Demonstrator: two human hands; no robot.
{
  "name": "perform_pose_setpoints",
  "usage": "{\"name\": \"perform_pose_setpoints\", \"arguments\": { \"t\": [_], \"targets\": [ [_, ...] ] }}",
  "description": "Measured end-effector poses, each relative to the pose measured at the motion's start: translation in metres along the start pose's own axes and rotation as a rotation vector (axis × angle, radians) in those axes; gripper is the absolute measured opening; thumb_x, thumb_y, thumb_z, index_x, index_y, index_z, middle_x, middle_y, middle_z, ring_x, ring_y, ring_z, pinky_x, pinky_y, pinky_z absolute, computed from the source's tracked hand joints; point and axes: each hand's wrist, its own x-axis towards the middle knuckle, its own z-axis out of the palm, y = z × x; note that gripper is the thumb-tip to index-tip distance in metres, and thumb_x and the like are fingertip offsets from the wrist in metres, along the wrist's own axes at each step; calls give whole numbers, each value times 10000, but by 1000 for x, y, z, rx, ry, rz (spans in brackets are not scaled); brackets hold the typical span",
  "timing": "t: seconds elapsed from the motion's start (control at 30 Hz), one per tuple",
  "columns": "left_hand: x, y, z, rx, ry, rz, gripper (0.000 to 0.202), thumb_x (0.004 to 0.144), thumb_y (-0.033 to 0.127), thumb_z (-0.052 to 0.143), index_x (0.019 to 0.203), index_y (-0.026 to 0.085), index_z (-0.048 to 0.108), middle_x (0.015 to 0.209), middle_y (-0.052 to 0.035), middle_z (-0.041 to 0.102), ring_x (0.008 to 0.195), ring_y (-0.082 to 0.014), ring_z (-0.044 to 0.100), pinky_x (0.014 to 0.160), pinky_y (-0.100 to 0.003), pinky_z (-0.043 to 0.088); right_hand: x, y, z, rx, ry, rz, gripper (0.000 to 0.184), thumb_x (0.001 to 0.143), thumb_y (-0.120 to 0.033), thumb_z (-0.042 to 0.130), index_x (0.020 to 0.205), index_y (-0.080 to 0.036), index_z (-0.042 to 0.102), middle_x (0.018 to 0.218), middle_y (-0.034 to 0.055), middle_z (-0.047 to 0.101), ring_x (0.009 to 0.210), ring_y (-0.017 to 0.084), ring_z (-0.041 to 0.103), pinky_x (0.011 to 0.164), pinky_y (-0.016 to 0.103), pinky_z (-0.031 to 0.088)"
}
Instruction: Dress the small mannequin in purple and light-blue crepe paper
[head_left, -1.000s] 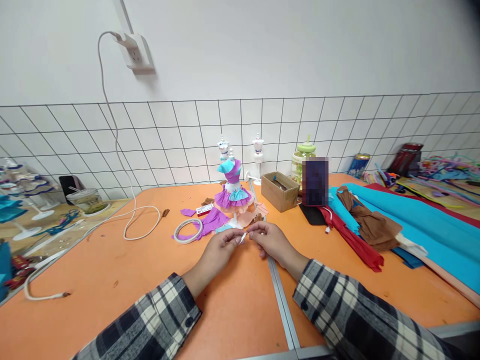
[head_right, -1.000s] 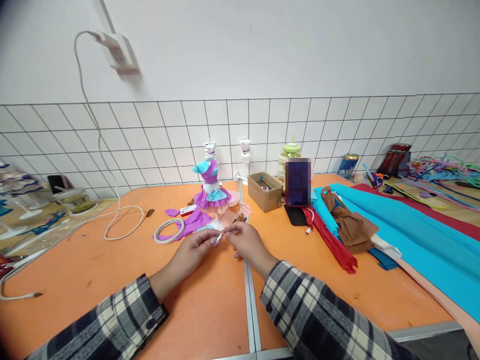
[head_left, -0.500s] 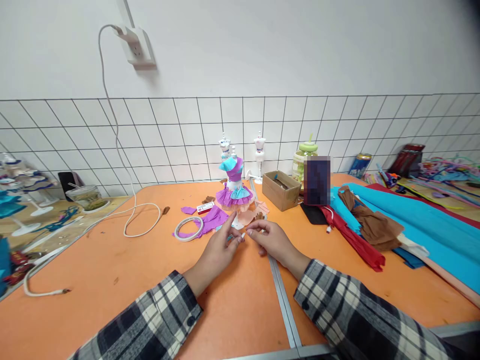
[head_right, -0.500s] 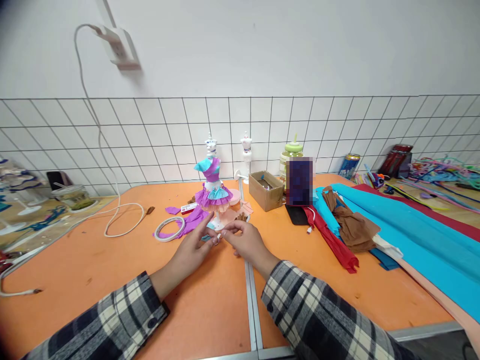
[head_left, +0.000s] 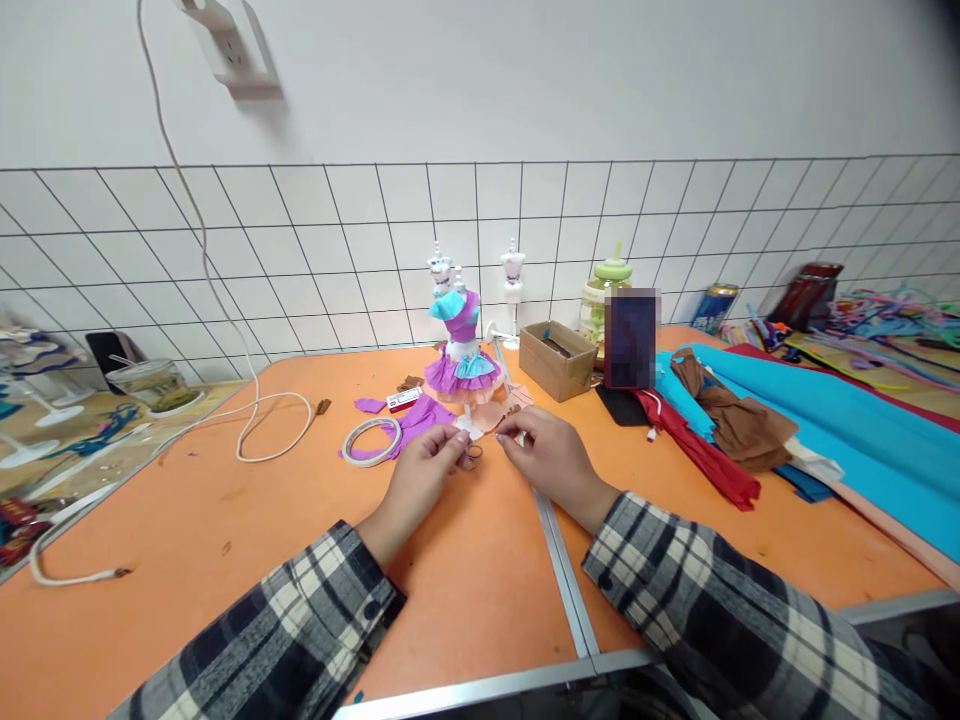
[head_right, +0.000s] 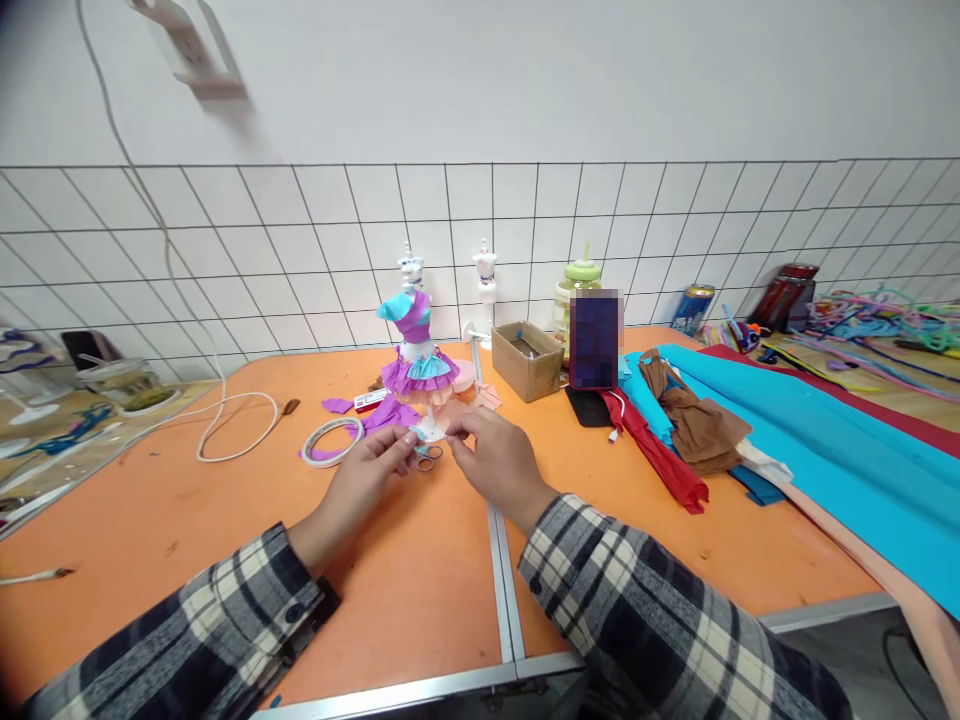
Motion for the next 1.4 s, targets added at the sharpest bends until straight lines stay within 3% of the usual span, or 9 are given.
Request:
{"name": "perform_pose_setpoints", "arguments": {
  "t": [0.1, 0.2, 0.4, 0.6, 0.97, 1.27, 1.4],
  "targets": [
    [-3, 0, 1, -78, -154, -153, 310, 790, 451, 693, 822, 146, 736, 834, -98, 730, 811, -215, 647, 682, -287, 441, -3, -3, -3, -142, -64, -87, 210, 900, -214, 559, 1037, -228, 718, 1055, 40, 710, 931, 194, 644, 732, 296, 437],
    [-4, -2, 2, -78, -137, -156, 340, 769, 432, 723, 955, 151, 766, 981, -107, 747, 887, -219, 638, 731, -287, 447, -7, -8, -4, -250, -162, -142, 306, 926, -191, 504, 1159, -254, 692, 1118, 46, 690, 952, 196, 642, 692, 295, 434],
    [0, -1, -1, 30, -76, -57, 331, 807, 393, 689, 1009, 142, 766, 963, -100, 760, 840, -201, 658, 806, -313, 479, -9, -18, -7, -371, -263, -202, 363, 961, -220, 456, 1275, -275, 630, 1209, 44, 648, 974, 188, 623, 671, 283, 438],
    [3, -2, -3, 171, -81, -1, 292, 813, 359, 642, 948, 134, 771, 857, -90, 762, 829, -220, 677, 798, -329, 497, -10, -14, -3, -260, -232, -173, 326, 955, -248, 493, 1222, -276, 679, 1161, 25, 674, 949, 171, 638, 689, 273, 442],
    [3, -2, -1, 270, -88, 61, 260, 801, 366, 641, 888, 161, 776, 868, -80, 774, 813, -220, 677, 773, -322, 497, -3, 1, 4, 80, -160, -47, 261, 906, -191, 572, 1056, -271, 769, 1035, 20, 727, 890, 158, 647, 787, 281, 472],
    [-4, 3, 3, 406, -105, 175, 204, 802, 304, 663, 928, 184, 769, 967, -81, 779, 906, -235, 698, 861, -356, 502, -1, 1, 5, 148, -58, 41, 81, 806, -228, 694, 834, -213, 769, 858, 7, 730, 656, 113, 570, 640, 245, 427],
    [-5, 5, 4, 425, -124, 157, 198, 829, 326, 644, 915, 190, 759, 983, -78, 776, 929, -238, 697, 863, -360, 496, 2, 1, 4, 210, -52, 134, 69, 781, -228, 687, 786, -187, 743, 792, 4, 704, 581, 93, 507, 591, 237, 400]
  ]
}}
